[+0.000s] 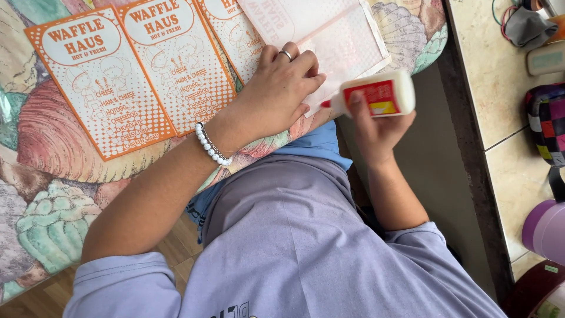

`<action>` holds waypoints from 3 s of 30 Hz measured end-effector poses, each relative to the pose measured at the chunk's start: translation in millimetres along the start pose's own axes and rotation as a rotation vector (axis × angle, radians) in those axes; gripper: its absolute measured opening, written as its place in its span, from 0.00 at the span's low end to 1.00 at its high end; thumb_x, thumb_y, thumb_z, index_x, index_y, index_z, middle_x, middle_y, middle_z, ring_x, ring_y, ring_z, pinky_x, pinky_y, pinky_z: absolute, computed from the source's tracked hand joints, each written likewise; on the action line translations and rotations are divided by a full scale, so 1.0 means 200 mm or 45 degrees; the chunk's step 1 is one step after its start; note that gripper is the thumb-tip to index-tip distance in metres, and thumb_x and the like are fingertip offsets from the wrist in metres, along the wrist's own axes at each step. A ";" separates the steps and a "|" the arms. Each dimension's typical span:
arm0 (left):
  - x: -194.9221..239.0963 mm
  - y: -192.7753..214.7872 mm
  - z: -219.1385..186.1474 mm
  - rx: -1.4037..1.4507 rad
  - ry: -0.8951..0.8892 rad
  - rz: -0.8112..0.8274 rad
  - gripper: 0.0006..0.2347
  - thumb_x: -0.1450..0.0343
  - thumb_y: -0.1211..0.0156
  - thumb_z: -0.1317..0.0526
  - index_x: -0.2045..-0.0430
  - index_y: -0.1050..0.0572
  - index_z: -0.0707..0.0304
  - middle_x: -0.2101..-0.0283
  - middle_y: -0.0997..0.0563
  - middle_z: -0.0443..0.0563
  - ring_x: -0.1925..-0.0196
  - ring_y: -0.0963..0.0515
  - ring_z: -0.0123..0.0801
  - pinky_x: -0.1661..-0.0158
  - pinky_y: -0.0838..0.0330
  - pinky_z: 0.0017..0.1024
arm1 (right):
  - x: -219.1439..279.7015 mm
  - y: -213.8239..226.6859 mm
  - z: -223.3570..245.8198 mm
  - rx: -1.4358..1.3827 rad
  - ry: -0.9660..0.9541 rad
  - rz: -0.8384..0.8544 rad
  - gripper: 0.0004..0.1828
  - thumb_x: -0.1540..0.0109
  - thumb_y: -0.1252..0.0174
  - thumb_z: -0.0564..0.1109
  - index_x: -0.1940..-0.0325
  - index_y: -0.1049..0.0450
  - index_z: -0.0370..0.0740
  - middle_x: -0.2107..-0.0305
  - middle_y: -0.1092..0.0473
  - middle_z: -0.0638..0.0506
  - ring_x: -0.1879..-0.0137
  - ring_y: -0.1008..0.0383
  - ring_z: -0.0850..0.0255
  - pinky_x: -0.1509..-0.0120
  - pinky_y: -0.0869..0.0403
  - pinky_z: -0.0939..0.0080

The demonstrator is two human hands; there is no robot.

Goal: Applying glue to paper bags and folding them to assemble or seal them.

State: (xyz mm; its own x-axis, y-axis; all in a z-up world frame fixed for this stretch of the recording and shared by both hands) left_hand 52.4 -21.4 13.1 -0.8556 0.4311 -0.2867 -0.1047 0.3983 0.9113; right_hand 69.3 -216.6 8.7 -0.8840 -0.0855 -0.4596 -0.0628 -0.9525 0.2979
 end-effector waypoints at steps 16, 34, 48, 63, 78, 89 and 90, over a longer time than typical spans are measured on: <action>0.00 -0.02 0.02 -0.008 -0.009 -0.052 0.23 0.42 0.26 0.52 0.53 0.20 0.53 0.54 0.28 0.45 0.53 0.32 0.46 0.55 0.40 0.43 | -0.06 0.09 -0.07 0.017 0.053 -0.139 0.12 0.36 0.31 0.41 0.65 0.29 0.34 0.71 0.28 0.49 0.65 0.27 0.63 0.62 0.25 0.61; 0.00 0.01 0.00 -0.021 -0.019 0.011 0.23 0.41 0.27 0.53 0.52 0.22 0.55 0.53 0.29 0.47 0.53 0.32 0.46 0.54 0.40 0.44 | -0.08 0.09 -0.06 0.010 0.061 -0.043 0.14 0.34 0.32 0.45 0.64 0.28 0.33 0.70 0.27 0.48 0.64 0.26 0.61 0.60 0.24 0.61; 0.00 0.00 0.01 -0.065 -0.026 -0.012 0.24 0.41 0.26 0.50 0.52 0.21 0.53 0.54 0.28 0.45 0.54 0.31 0.44 0.55 0.39 0.43 | -0.19 0.20 -0.14 0.054 0.133 -0.232 0.10 0.33 0.34 0.41 0.61 0.28 0.34 0.70 0.26 0.47 0.66 0.24 0.59 0.63 0.22 0.61; 0.00 0.00 0.01 -0.052 -0.025 -0.014 0.23 0.41 0.26 0.51 0.53 0.22 0.54 0.54 0.29 0.45 0.54 0.32 0.44 0.56 0.39 0.43 | -0.24 0.26 -0.20 0.063 0.103 -0.243 0.13 0.32 0.34 0.46 0.57 0.28 0.33 0.68 0.26 0.44 0.68 0.21 0.54 0.74 0.21 0.59; -0.02 0.07 0.01 0.209 -0.051 -0.078 0.26 0.42 0.23 0.56 0.49 0.21 0.55 0.56 0.29 0.49 0.55 0.32 0.46 0.56 0.41 0.44 | -0.40 0.73 -0.47 -0.323 -0.380 -0.661 0.30 0.44 0.30 0.62 0.54 0.30 0.36 0.72 0.24 0.43 0.80 0.29 0.58 0.78 0.31 0.62; -0.08 0.19 0.29 -0.357 0.632 -0.272 0.33 0.35 0.21 0.42 0.44 0.30 0.63 0.50 0.27 0.63 0.48 0.28 0.57 0.50 0.36 0.49 | -0.32 1.29 -0.60 0.216 -0.026 -0.634 0.28 0.39 0.20 0.27 0.56 0.36 0.37 0.62 0.32 0.43 0.62 0.24 0.58 0.57 0.19 0.60; -0.09 0.18 0.29 -0.364 0.631 -0.277 0.33 0.35 0.21 0.42 0.44 0.30 0.63 0.50 0.27 0.63 0.48 0.28 0.57 0.50 0.36 0.49 | -0.32 1.27 -0.57 0.209 -0.021 -0.636 0.28 0.39 0.20 0.27 0.56 0.36 0.37 0.62 0.32 0.43 0.62 0.24 0.58 0.57 0.19 0.60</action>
State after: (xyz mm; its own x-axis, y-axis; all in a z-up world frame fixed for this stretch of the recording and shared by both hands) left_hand 93.8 32.5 33.0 -0.9260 -0.0910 -0.3663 -0.3769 0.1719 0.9102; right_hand 162.4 -486.7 18.4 -0.7346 0.3735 -0.5664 -0.5494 -0.8173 0.1736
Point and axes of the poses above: each hand's wrist, its own x-axis away from the middle knuckle, its own y-axis out of the back of the hand, z = x × y, the point moved 6 cm from there along -x, towards the middle knuckle
